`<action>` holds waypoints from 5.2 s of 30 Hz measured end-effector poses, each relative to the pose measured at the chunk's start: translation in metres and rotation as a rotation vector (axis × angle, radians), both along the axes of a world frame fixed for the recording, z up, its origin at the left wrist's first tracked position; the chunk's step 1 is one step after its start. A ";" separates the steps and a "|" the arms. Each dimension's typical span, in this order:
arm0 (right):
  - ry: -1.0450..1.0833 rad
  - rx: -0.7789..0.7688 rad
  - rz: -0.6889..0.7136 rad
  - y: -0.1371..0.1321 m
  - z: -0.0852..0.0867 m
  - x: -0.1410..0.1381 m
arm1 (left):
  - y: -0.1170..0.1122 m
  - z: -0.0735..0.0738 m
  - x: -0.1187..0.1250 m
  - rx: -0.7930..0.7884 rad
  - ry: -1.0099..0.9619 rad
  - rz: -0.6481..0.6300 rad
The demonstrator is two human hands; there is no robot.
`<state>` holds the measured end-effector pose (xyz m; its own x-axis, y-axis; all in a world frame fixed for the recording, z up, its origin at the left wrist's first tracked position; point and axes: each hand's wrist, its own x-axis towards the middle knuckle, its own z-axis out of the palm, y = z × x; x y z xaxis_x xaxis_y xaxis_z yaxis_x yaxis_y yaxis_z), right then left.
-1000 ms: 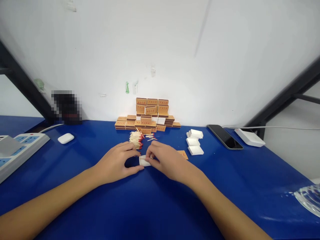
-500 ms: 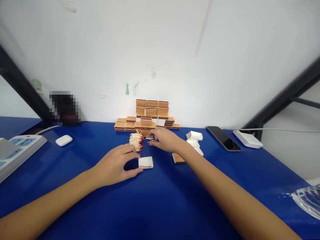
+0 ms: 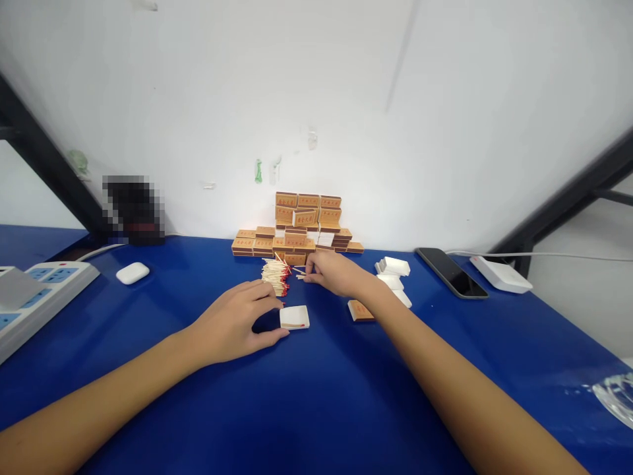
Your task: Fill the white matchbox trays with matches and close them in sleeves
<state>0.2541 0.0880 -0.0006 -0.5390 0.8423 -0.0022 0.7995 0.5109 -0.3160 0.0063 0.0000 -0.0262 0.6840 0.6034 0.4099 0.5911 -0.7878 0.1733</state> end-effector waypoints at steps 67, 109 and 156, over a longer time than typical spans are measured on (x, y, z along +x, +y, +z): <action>0.088 -0.099 0.144 -0.086 0.012 -0.007 | 0.001 0.008 0.000 -0.026 0.030 -0.041; 0.067 -0.013 0.118 -0.091 0.010 -0.018 | 0.001 0.009 -0.002 -0.073 0.045 -0.039; 0.193 0.086 0.085 -0.077 0.010 -0.014 | 0.001 0.012 -0.002 -0.083 0.049 -0.030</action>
